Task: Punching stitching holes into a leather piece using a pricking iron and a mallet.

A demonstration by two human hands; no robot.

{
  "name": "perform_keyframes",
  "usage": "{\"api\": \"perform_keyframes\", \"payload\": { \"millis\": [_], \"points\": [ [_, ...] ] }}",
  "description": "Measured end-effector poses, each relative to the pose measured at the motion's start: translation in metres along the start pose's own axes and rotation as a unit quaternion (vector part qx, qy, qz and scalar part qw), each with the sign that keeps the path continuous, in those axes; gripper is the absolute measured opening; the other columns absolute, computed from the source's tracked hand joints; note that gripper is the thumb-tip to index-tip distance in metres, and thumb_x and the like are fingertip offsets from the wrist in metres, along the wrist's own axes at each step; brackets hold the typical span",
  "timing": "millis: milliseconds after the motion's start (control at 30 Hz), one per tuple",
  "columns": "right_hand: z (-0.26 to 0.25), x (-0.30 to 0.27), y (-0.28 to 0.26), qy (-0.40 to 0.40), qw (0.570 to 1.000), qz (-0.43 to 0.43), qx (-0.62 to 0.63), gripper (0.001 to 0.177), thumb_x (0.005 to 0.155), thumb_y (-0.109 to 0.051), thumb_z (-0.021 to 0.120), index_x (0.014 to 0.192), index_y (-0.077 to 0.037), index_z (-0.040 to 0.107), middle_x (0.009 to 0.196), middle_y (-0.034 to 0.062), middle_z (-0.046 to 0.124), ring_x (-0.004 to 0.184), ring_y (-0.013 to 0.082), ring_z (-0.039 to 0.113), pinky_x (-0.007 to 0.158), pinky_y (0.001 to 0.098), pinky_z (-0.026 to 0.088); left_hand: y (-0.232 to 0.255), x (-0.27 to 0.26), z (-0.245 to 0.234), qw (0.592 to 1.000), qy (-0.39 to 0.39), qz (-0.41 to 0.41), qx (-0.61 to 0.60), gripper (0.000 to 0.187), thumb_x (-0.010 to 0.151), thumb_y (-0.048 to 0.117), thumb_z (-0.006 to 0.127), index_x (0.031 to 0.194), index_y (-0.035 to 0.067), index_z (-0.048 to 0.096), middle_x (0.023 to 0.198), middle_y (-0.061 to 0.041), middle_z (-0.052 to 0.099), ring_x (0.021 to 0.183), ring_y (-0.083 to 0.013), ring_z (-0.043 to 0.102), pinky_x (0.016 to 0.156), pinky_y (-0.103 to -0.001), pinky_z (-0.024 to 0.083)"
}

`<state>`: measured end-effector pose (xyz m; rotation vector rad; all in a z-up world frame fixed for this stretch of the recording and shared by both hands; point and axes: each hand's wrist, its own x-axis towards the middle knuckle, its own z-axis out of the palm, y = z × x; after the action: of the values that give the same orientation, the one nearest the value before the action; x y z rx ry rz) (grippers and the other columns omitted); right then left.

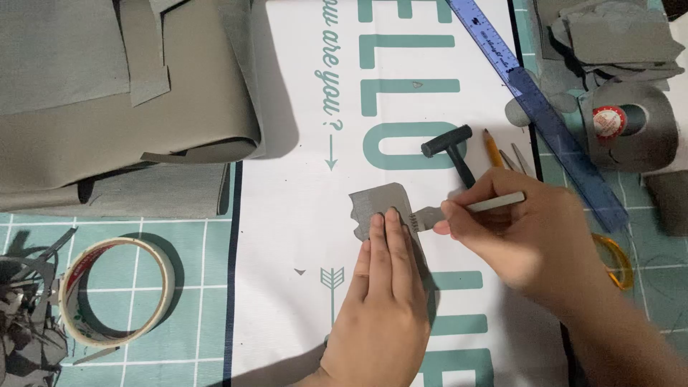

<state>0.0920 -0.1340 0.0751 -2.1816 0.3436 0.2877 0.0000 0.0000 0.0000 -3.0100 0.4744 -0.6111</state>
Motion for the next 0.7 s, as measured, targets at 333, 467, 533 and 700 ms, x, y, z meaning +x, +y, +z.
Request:
{"api": "perform_keyframes", "payload": {
  "millis": [333, 467, 533, 700],
  "points": [
    [0.003, 0.005, 0.011, 0.006, 1.0, -0.025, 0.01, 0.015, 0.079, -0.009, 0.083, 0.078, -0.005, 0.069, 0.083, 0.0086, 0.087, 0.072, 0.0115, 0.08, 0.068, 0.021, 0.059, 0.0, 0.0, 0.0, 1.0, 0.004, 0.005, 0.015, 0.05, 0.102, 0.01, 0.031, 0.143, -0.011, 0.052, 0.15, -0.028, 0.051, 0.14, -0.0373, 0.053, 0.112, -0.037, 0.048],
    [0.005, 0.002, 0.007, 0.024, 0.999, -0.023, -0.033, 0.015, 0.078, -0.013, 0.084, 0.077, -0.008, 0.069, 0.079, 0.0038, 0.085, 0.069, 0.009, 0.079, 0.067, 0.0192, 0.056, 0.0, 0.0, -0.001, 1.0, 0.006, -0.002, 0.003, 0.051, 0.101, 0.011, 0.032, 0.144, -0.011, 0.05, 0.151, -0.028, 0.049, 0.14, -0.0375, 0.052, 0.112, -0.037, 0.049],
    [0.007, 0.0, 0.005, 0.042, 0.996, -0.026, -0.078, 0.015, 0.079, -0.018, 0.083, 0.075, -0.011, 0.071, 0.075, -0.0009, 0.084, 0.067, 0.0055, 0.077, 0.067, 0.0171, 0.055, 0.0, 0.0, -0.001, 1.0, 0.006, 0.004, 0.015, 0.051, 0.101, 0.01, 0.032, 0.143, -0.011, 0.051, 0.15, -0.029, 0.05, 0.139, -0.0377, 0.053, 0.112, -0.037, 0.049],
    [0.006, 0.005, 0.006, 0.026, 0.995, -0.025, -0.093, 0.01, 0.078, -0.021, 0.08, 0.079, -0.016, 0.072, 0.076, -0.0042, 0.084, 0.068, 0.0058, 0.078, 0.07, 0.0177, 0.053, 0.0, -0.002, 0.002, 1.0, -0.01, 0.012, 0.003, 0.053, 0.099, 0.01, 0.033, 0.145, -0.013, 0.047, 0.152, -0.03, 0.047, 0.141, -0.0401, 0.05, 0.112, -0.038, 0.048]
  ]
}}
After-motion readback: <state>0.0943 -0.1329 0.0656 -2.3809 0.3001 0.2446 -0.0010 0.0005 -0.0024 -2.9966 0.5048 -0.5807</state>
